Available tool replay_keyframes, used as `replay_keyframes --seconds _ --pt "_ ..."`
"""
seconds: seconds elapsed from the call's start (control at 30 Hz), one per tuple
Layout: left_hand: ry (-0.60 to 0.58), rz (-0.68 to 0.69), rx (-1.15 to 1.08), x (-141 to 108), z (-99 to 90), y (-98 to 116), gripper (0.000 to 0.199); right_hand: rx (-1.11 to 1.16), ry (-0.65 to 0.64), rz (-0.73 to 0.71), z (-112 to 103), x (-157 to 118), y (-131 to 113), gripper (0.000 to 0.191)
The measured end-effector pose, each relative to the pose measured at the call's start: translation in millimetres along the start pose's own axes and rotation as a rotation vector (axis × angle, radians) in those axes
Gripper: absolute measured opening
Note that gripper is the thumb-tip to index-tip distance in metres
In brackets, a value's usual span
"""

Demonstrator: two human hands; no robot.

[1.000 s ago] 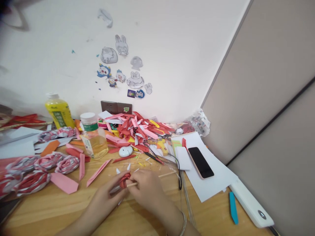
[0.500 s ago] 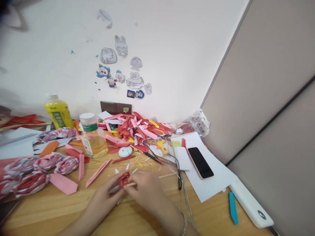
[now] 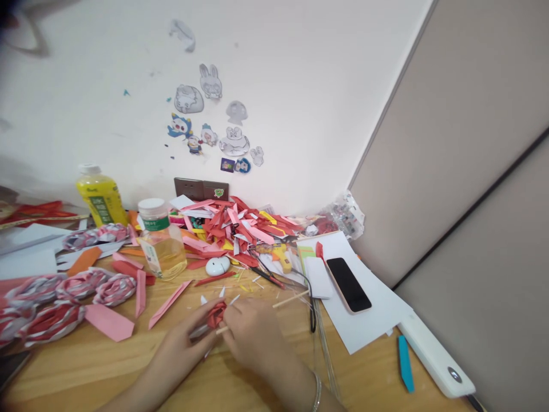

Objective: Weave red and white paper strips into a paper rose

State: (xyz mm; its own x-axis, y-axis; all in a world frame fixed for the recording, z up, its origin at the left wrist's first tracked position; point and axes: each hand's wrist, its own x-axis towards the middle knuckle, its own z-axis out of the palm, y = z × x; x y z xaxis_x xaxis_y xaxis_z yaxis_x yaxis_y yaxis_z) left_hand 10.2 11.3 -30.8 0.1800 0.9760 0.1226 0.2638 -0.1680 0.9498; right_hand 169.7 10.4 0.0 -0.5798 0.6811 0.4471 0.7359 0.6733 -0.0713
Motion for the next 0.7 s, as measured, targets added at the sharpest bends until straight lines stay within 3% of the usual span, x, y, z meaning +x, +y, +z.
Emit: replay_keyframes --seconds 0.3,0.7 --pt "0.008 0.025 0.028 -0.2 -1.0 -1.7 0.046 0.002 0.005 -0.003 -0.6 0.9 -3.5 0.010" --pt "0.029 0.033 -0.010 -0.1 -0.9 0.4 0.042 0.094 -0.027 0.118 -3.7 4.0 -4.5 0.011"
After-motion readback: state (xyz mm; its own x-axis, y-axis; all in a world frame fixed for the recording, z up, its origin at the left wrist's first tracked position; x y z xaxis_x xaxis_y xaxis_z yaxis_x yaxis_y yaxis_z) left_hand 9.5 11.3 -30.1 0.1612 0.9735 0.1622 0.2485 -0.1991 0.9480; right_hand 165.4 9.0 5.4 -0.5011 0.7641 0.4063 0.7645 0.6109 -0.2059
